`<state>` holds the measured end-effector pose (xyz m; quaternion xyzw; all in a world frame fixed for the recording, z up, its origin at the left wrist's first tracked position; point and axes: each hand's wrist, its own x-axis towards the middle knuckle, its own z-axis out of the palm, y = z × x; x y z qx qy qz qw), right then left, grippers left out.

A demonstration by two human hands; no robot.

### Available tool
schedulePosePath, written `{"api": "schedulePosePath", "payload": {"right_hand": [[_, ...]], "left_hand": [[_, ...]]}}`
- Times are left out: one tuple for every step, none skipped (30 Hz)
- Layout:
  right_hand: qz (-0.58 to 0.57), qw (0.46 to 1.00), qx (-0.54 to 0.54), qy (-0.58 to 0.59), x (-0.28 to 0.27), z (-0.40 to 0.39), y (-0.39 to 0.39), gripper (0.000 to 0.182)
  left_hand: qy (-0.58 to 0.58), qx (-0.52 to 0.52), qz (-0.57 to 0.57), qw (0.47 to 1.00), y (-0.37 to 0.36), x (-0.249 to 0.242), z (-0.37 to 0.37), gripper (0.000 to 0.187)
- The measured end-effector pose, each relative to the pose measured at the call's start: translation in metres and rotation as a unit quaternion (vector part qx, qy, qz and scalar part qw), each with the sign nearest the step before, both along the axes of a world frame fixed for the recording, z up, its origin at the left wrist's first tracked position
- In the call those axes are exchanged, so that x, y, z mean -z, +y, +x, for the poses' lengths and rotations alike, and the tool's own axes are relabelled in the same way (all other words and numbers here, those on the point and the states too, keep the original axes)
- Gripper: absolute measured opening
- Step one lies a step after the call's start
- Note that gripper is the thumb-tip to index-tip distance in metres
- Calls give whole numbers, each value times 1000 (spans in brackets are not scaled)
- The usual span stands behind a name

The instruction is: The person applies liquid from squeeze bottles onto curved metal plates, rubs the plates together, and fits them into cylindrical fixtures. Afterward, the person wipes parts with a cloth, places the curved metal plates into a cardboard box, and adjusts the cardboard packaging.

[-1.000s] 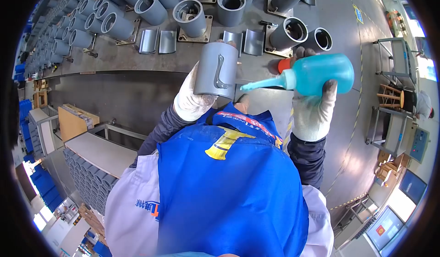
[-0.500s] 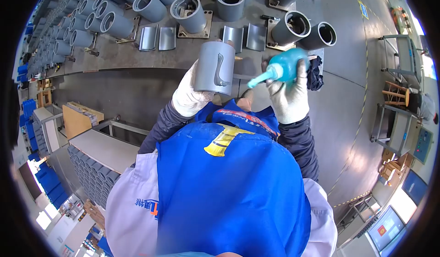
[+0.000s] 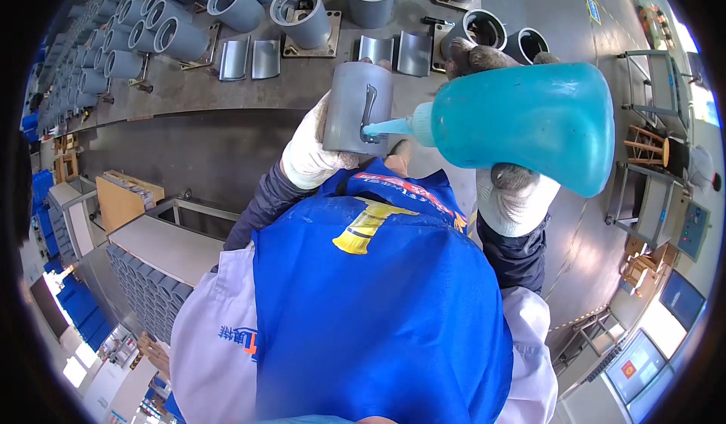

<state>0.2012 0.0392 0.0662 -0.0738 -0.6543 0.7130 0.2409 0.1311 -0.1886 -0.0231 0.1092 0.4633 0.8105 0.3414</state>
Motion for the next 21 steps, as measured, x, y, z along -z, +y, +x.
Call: {"api": "schedulePosePath", "payload": {"right_hand": [[1,1000,0,0,-1,-1,-1,94],[-26,999,-31,26,-5,-5,-3,91],[-53,995,-63,52,-9,-9,-5,89],[-80,989,-94,78,-10,-13,-5,87],[-79,989,-93,78,-8,-15,-4,87],[-83,992,-78,59,-5,-17,0,83],[-87,993,-62,41,0,-19,4,80],[-91,994,-47,22,5,-21,6,76],[-92,994,-47,22,10,-23,8,76],[-176,984,-38,9,15,-25,9,72],[-260,965,-30,-4,22,-27,10,69],[-342,939,-22,-17,29,-30,12,65],[-413,909,-56,-22,39,-36,16,59],[-483,871,-49,-78,62,-34,29,58],[-549,824,-43,-133,92,-30,46,57],[-608,765,-163,-134,122,-29,57,59],[-630,742,-158,-167,144,-29,55,57],[-650,718,-152,-200,162,-29,57,56],[-649,707,-162,-228,166,-29,51,56],[-650,706,-163,-228,174,-32,52,56],[-685,669,-129,-259,185,-35,55,57]], "left_hand": [[0,3,3,1000,0,-1,0,105],[0,6,5,1000,0,-1,-1,106],[0,7,6,1000,0,-2,0,106],[-5,10,5,1000,-2,-2,0,106],[-10,13,4,1000,-3,-2,0,107],[-15,16,3,1000,-3,-3,0,108],[-15,17,3,1000,-4,-1,0,108],[1,10,-8,1000,-4,2,0,108],[17,3,-19,1000,-5,5,1,108],[34,-4,-30,999,-5,8,1,107],[35,-4,-31,999,-5,11,2,107],[-39,-12,58,997,-3,12,5,106],[-112,-21,146,983,-2,14,8,104],[-182,-29,232,955,-2,13,9,102],[-178,-31,231,956,-3,11,8,102],[-186,-38,235,953,-5,10,7,99],[-193,-46,239,951,-6,9,6,96],[-202,-53,243,947,-6,8,5,93],[-200,-55,242,948,-7,11,4,93],[-204,-65,263,941,-9,18,4,91],[-210,-73,283,933,-12,25,5,90]]}}
